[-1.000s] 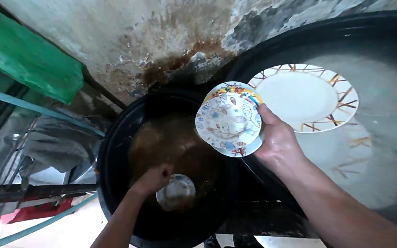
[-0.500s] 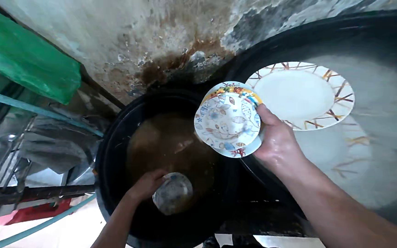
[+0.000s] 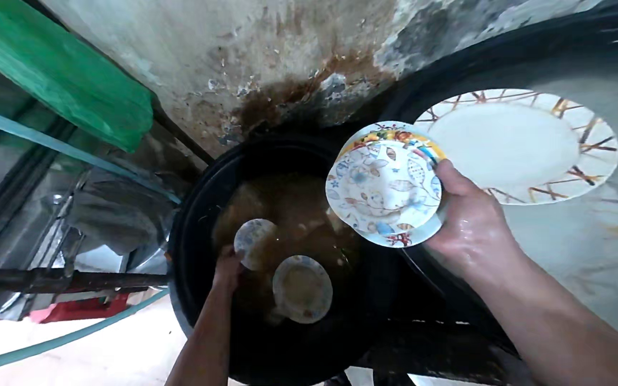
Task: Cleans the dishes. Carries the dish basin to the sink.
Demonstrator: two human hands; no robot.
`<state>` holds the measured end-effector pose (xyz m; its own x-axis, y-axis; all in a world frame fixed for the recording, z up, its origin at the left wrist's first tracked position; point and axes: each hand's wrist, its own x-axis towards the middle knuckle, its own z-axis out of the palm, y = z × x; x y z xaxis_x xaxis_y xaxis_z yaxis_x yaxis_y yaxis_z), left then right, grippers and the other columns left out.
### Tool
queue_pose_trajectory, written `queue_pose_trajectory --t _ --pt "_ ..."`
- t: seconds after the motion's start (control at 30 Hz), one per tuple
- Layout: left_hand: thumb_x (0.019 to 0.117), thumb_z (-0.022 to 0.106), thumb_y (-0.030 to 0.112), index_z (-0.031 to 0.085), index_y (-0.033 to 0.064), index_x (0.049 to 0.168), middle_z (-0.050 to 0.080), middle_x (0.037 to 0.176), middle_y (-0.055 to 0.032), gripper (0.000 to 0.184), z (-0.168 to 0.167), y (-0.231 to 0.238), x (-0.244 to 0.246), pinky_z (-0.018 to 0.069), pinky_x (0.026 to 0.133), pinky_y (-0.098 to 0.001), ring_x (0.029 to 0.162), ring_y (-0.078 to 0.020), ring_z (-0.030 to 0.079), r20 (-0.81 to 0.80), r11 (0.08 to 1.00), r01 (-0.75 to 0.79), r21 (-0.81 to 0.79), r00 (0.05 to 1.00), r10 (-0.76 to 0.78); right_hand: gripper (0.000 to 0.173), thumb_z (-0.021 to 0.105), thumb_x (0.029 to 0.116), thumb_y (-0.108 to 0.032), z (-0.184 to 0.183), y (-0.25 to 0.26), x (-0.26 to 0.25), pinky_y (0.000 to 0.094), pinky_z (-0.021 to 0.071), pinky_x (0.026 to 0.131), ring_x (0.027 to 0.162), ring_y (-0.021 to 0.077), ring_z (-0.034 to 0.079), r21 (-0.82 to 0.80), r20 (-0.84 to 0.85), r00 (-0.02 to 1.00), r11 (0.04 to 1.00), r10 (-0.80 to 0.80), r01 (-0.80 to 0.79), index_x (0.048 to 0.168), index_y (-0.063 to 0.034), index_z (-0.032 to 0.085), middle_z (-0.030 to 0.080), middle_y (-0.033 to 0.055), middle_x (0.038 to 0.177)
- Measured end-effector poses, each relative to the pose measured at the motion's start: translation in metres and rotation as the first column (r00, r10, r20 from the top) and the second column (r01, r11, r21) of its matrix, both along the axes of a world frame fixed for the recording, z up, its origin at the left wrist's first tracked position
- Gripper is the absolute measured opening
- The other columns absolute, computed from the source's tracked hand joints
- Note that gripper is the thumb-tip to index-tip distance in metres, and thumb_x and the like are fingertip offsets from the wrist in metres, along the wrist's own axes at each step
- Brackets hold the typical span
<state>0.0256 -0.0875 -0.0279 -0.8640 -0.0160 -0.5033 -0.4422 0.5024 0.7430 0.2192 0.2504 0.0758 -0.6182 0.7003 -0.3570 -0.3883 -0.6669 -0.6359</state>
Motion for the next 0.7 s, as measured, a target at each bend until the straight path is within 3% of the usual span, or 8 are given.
queue_pose_trajectory --t 0.1,0.17,0.27,0.37,0.47,0.57,0.63,0.7 --pt "0.0987 0.067 0.011 0.057 -0.0008 0.129 0.067 0.114 -0.0189 0.034 0.028 0.011 0.006 0.0572 0.088 -0.0466 0.100 -0.0262 0.068 -0.247 0.992 0.091 -0.087 0.963 -0.110 0.040 0.040 0.1096 -0.039 -0.002 0.001 0.000 0.0470 0.0579 0.095 0.112 0.0204 0.068 -0.005 -0.019 1.000 1.000 -0.002 0.002 0.139 -0.0166 0.054 0.069 0.0057 0.122" --pt "0.0974 0.068 0.010 0.061 -0.0032 0.124 0.069 0.110 -0.0181 0.031 0.064 0.020 0.010 0.0555 0.090 -0.0473 0.098 -0.0246 0.067 -0.484 0.988 0.104 -0.116 0.863 -0.147 0.039 0.041 0.1094 -0.038 0.002 -0.001 0.000 0.0442 0.0594 0.092 0.109 0.0183 0.069 0.005 0.017 1.000 1.000 -0.011 0.011 0.138 -0.0164 0.055 0.070 0.0042 0.119" --pt "0.1006 0.064 0.012 0.055 0.0004 0.128 0.066 0.107 -0.0092 0.031 0.115 0.044 0.016 0.0574 0.088 -0.0361 0.095 -0.0128 0.067 -0.651 0.993 0.113 0.025 0.755 -0.069 0.035 0.041 0.1099 -0.031 0.008 -0.002 0.001 0.0404 0.0608 0.088 0.104 0.0160 0.070 0.035 0.060 0.998 0.999 -0.005 0.003 0.137 -0.0151 0.056 0.071 0.0036 0.115" --pt "0.1010 0.058 0.005 0.051 0.0038 0.131 0.064 0.107 -0.0064 0.031 0.158 0.091 0.032 0.0593 0.083 -0.0349 0.092 -0.0127 0.067 -0.558 0.939 0.176 0.296 0.830 0.020 0.033 0.044 0.1090 -0.027 0.011 -0.004 0.002 0.0380 0.0623 0.085 0.100 0.0146 0.072 0.047 0.093 0.996 0.999 0.002 -0.006 0.138 -0.0145 0.055 0.072 0.0031 0.112" --pt "0.0996 0.057 0.002 0.053 0.0032 0.132 0.066 0.111 -0.0099 0.033 0.172 0.137 0.049 0.0615 0.082 -0.0381 0.094 -0.0173 0.069 -0.371 0.868 0.272 0.416 0.922 -0.111 0.032 0.044 0.1094 -0.028 0.008 -0.004 0.002 0.0368 0.0620 0.086 0.100 0.0137 0.071 0.074 0.096 0.995 0.997 -0.001 -0.006 0.135 -0.0129 0.057 0.072 0.0022 0.111" --pt "0.1097 0.046 0.023 0.057 0.0041 0.138 0.068 0.119 -0.0100 0.035 0.157 0.159 0.051 0.0586 0.089 -0.0382 0.103 -0.0175 0.068 -0.221 0.821 0.373 0.432 0.927 -0.304 0.033 0.044 0.1095 -0.030 0.004 -0.003 0.003 0.0393 0.0618 0.087 0.102 0.0153 0.071 0.081 0.087 0.996 0.997 0.009 -0.017 0.136 -0.0132 0.056 0.072 0.0030 0.112" --pt "0.1127 0.035 0.035 0.060 0.0046 0.137 0.067 0.127 -0.0101 0.046 0.139 0.155 0.043 0.0548 0.098 -0.0384 0.114 -0.0184 0.065 -0.221 0.845 0.491 0.211 0.866 -0.448 0.034 0.044 0.1093 -0.030 0.004 -0.003 0.003 0.0401 0.0618 0.088 0.102 0.0153 0.071 0.081 0.092 0.996 0.997 0.008 -0.016 0.137 -0.0141 0.055 0.071 0.0027 0.113" --pt "0.1127 0.039 0.021 0.058 -0.0022 0.138 0.060 0.138 -0.0233 0.039 0.114 0.139 0.037 0.0439 0.110 -0.0511 0.129 -0.0351 0.057 -0.127 0.720 0.637 -0.276 0.718 -0.684 0.034 0.045 0.1091 -0.031 0.007 -0.003 0.002 0.0404 0.0618 0.086 0.101 0.0156 0.071 0.052 0.107 0.994 0.999 -0.015 0.009 0.137 -0.0140 0.055 0.071 0.0032 0.112"
